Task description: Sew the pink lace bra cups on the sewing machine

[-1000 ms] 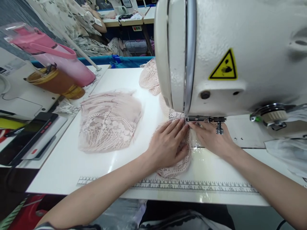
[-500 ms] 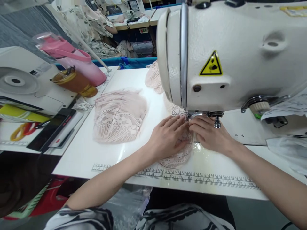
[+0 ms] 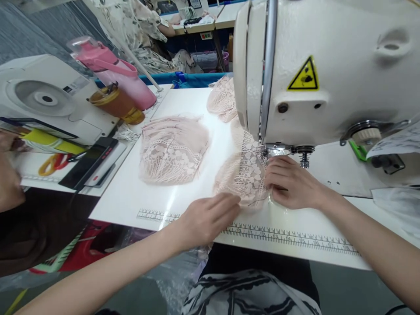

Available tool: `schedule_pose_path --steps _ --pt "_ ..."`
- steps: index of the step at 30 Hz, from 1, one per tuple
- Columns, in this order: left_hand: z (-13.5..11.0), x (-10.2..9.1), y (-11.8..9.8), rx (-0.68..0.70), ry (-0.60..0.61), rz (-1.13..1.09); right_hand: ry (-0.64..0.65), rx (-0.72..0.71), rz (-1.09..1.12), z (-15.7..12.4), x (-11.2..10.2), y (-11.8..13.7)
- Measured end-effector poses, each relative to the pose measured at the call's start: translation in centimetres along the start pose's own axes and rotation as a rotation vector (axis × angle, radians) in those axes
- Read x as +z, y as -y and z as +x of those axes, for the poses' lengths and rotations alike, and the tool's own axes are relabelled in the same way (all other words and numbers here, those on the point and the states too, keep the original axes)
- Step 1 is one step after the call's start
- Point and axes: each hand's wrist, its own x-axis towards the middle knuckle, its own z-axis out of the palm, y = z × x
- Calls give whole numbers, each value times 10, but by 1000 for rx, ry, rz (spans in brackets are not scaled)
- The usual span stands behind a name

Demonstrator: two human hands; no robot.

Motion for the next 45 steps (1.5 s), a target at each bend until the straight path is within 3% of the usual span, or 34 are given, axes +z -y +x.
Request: schedule_pose_path --steps 2,4,6,9,13,18,25,31,36,45 --pt "12 -10 3 -266 44 -121 -39 5 39 0 0 0" --pt "28 -19 11 -365 122 -212 -82 0 75 0 0 -1" --pt "44 -21 23 -315 200 -276 -114 -4 93 -1 -1 -1" --pt "61 -5 37 -101 286 -280 -132 0 91 -1 -2 -2" --pt "63 30 39 65 125 -76 -111 4 61 -2 -3 -1" --pt "55 45 32 53 -116 9 23 46 -73 -1 -1 0" --pt "50 45 30 12 -160 30 5 -53 -169 -1 0 2" --pt "48 44 31 26 -170 38 -113 -124 -161 4 -7 6" --pt "48 44 30 48 -181 82 -51 -74 -195 0 -7 4" --pt "50 42 30 74 -211 105 -45 -114 -175 -2 -2 3"
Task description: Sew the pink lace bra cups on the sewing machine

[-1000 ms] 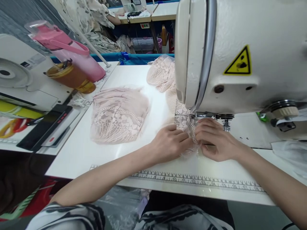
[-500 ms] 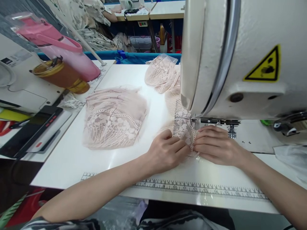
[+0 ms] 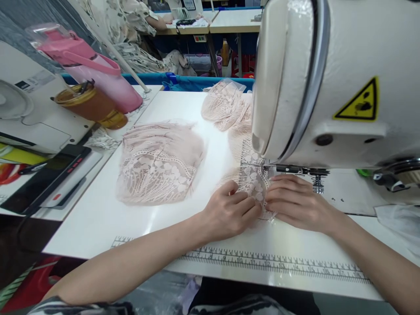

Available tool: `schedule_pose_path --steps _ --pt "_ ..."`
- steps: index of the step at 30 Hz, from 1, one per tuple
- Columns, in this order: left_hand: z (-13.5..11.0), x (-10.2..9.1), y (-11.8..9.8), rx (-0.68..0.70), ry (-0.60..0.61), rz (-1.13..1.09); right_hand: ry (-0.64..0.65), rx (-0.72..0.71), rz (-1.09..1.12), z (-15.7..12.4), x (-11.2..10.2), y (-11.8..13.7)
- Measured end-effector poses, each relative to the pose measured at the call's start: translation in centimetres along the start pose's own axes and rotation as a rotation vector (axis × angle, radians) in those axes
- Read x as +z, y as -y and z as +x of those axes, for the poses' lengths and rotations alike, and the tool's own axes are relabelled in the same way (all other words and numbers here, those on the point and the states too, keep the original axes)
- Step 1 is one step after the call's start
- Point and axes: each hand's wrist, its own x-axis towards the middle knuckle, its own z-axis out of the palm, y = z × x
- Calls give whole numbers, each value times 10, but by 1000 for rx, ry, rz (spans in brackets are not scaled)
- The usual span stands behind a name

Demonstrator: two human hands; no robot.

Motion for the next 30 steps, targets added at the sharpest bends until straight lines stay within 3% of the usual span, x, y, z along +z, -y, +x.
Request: schedule_pose_path --steps 5,11,30 --pt "-1 0 3 -26 41 -68 -58 20 -3 -1 -2 3" --pt "-8 5 7 -99 243 -245 -89 54 -34 -2 2 6" --pt "-8 7 6 -142 227 -224 -82 64 -104 -1 8 5"
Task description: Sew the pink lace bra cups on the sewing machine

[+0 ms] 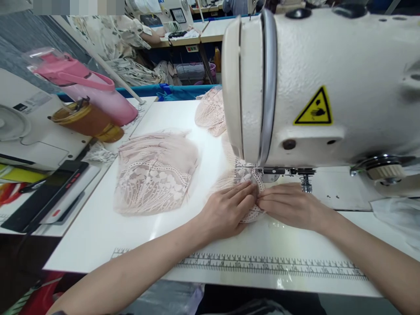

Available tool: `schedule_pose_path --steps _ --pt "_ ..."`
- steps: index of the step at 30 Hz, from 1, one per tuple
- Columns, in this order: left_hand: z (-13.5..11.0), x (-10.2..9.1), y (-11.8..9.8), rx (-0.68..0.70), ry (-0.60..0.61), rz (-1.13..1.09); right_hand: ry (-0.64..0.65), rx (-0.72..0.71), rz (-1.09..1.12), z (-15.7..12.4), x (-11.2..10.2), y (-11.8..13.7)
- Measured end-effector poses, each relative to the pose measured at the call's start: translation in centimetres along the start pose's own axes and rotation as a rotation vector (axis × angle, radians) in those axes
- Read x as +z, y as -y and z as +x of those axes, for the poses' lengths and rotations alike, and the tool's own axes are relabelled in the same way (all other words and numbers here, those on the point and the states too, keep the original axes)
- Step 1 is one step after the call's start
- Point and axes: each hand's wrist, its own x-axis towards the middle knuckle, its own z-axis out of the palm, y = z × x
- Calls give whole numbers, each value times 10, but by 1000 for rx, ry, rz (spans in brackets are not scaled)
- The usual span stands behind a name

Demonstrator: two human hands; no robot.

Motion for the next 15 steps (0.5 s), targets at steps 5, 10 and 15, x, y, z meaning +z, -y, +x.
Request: schedule_pose_path --steps 5,10,15 --pt "2 0 -2 -11 12 -9 4 23 0 1 -2 -3" --pt "3 1 -2 -5 17 -3 -11 21 0 2 -2 -5" --pt "5 3 -2 1 2 11 -105 -12 -29 5 -6 -6"
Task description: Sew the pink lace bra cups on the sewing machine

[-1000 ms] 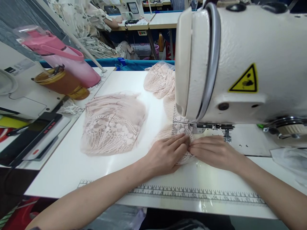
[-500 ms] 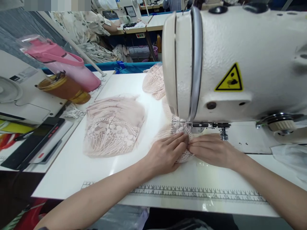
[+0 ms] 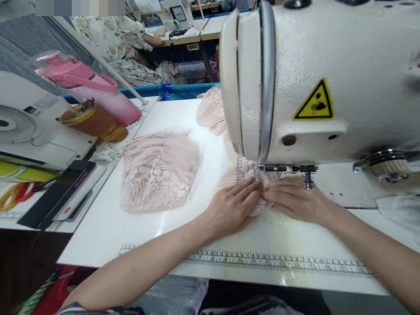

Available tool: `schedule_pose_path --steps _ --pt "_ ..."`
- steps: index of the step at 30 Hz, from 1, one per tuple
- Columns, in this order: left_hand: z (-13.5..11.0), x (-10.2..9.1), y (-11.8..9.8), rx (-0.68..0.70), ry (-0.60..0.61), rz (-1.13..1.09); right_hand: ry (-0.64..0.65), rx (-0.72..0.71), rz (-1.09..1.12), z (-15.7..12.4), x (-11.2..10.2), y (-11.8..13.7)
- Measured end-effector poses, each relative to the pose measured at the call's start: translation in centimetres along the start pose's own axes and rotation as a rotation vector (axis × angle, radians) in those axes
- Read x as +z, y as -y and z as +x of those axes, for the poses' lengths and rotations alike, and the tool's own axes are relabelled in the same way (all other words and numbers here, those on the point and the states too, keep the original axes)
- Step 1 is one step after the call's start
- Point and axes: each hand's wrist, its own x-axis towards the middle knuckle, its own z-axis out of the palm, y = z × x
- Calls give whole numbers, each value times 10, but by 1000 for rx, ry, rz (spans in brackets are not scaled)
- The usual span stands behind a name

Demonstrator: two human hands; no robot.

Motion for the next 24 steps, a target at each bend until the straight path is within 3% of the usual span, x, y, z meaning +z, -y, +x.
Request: schedule_pose_path --steps 12,17,24 --pt "3 7 -2 3 -46 -36 38 12 -374 4 -9 0" --pt "2 7 -1 10 -36 -39 46 32 -316 5 -11 -1" --pt "1 3 0 21 -47 -7 56 19 3 1 -5 -3"
